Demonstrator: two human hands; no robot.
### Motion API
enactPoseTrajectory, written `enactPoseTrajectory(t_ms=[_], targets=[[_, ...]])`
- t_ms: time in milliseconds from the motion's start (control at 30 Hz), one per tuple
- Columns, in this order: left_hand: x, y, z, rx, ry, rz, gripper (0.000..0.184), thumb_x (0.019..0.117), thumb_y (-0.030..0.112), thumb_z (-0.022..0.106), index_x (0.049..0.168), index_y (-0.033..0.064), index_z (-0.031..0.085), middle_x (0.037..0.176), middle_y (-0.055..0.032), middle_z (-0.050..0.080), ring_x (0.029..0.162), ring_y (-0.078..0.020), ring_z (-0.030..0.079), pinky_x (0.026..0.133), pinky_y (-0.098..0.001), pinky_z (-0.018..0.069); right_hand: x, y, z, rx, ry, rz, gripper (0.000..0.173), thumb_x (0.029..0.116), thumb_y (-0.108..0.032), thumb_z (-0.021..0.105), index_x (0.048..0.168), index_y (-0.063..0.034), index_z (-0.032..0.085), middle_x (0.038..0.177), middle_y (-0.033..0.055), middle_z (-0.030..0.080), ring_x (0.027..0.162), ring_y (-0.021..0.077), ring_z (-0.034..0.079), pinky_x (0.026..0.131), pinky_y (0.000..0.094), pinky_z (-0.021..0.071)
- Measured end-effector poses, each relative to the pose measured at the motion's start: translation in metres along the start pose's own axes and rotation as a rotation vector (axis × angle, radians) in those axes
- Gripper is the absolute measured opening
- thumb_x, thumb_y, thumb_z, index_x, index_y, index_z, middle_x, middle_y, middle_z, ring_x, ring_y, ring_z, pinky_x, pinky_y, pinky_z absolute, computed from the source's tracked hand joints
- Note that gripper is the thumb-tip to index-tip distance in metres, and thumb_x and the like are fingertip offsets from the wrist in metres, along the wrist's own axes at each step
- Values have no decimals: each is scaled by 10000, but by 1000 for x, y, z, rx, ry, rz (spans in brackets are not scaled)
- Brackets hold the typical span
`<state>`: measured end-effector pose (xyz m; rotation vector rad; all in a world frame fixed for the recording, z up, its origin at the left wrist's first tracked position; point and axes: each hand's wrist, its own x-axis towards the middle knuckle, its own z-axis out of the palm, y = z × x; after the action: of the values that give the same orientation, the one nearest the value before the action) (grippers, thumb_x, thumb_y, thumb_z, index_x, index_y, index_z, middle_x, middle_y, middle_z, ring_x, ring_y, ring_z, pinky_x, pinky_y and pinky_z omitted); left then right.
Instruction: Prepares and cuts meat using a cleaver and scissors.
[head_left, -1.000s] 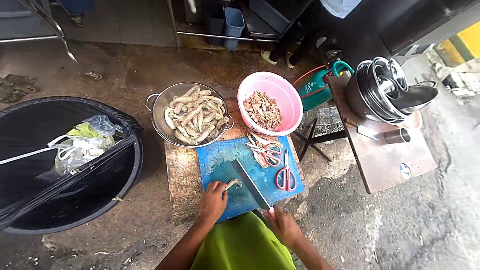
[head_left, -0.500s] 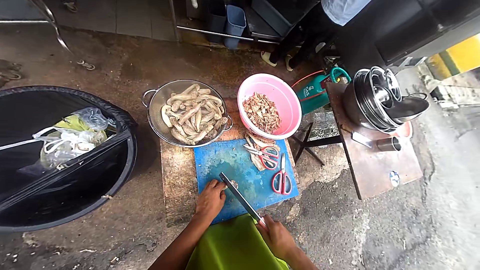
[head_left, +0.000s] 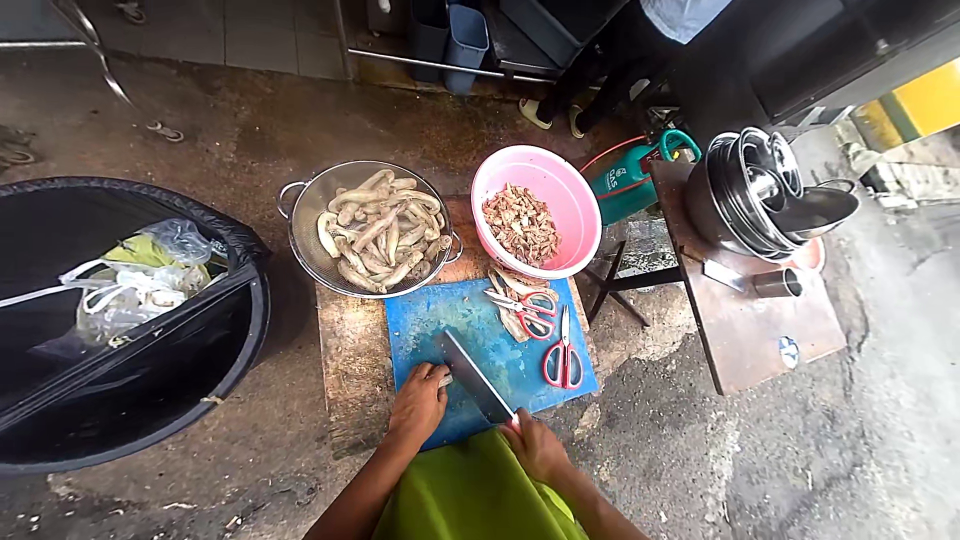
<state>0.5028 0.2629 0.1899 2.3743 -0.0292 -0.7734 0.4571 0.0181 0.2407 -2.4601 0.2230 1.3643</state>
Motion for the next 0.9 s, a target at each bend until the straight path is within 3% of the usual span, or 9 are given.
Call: enactPoseTrajectory(t_ms=[167, 267, 333, 433, 567, 667, 900], targets=[[2, -17, -2, -101, 50, 183, 347, 1016, 79, 564, 1343, 132, 667, 1365, -64, 652, 1350, -247, 542, 1169, -396, 401, 8, 31, -19, 54, 161, -35, 564, 1018, -567, 490, 1218, -56, 618, 926, 171, 689, 887, 354, 695, 802, 571, 544], [4, -16, -2, -154, 179, 145, 308, 982, 58, 631, 1280, 96, 701, 1373, -119, 617, 1296, -282, 572, 1099, -420, 480, 12, 42, -31, 52, 170, -75, 557, 1013, -569, 501, 1164, -50, 636, 883, 158, 674, 846, 339, 682, 780, 554, 538], [3, -10, -3, -164, 210, 33, 288, 980, 104, 657, 1264, 74, 697, 1333, -156, 614, 1175, -282, 638, 1009, -415, 545, 15, 41, -34, 11, 150, -81, 510, 1028, -524, 487, 1162, -52, 627, 917, 162, 673, 879, 339, 681, 794, 551, 536], [-1, 0, 1, -177, 272, -28, 259, 977, 135, 678, 1214, 35, 704, 1171, -162, 682, 994, -261, 696, 912, -419, 579, 15, 30, -36, -22, 148, -103, 450, 1058, -388, 468, 1341, -50, 560, 1099, 198, 681, 1025, 365, 681, 897, 556, 531], [-2, 4, 4, -141, 254, -22, 265, 1003, 130, 644, 1256, 93, 714, 1194, -130, 685, 987, -236, 699, 909, -410, 583, 18, 30, -30, 33, 185, -214, 566, 1070, -333, 451, 1596, -157, 343, 1143, 203, 696, 1032, 370, 693, 931, 553, 533], [0, 9, 3, -129, 236, -59, 239, 1004, 136, 645, 1226, 100, 726, 1120, -122, 706, 967, -246, 703, 901, -430, 584, 20, 31, -27, 99, 173, -317, 614, 1071, -306, 462, 1642, -225, 252, 1104, 191, 699, 992, 356, 692, 929, 543, 533], [1, 16, 13, -288, 374, -220, 186, 981, 126, 698, 1147, 54, 740, 1037, -130, 744, 928, -241, 733, 880, -455, 596, 24, 25, -14, 224, 64, -347, 607, 1072, -311, 465, 1641, -251, 265, 1020, 183, 708, 927, 339, 691, 899, 525, 536]])
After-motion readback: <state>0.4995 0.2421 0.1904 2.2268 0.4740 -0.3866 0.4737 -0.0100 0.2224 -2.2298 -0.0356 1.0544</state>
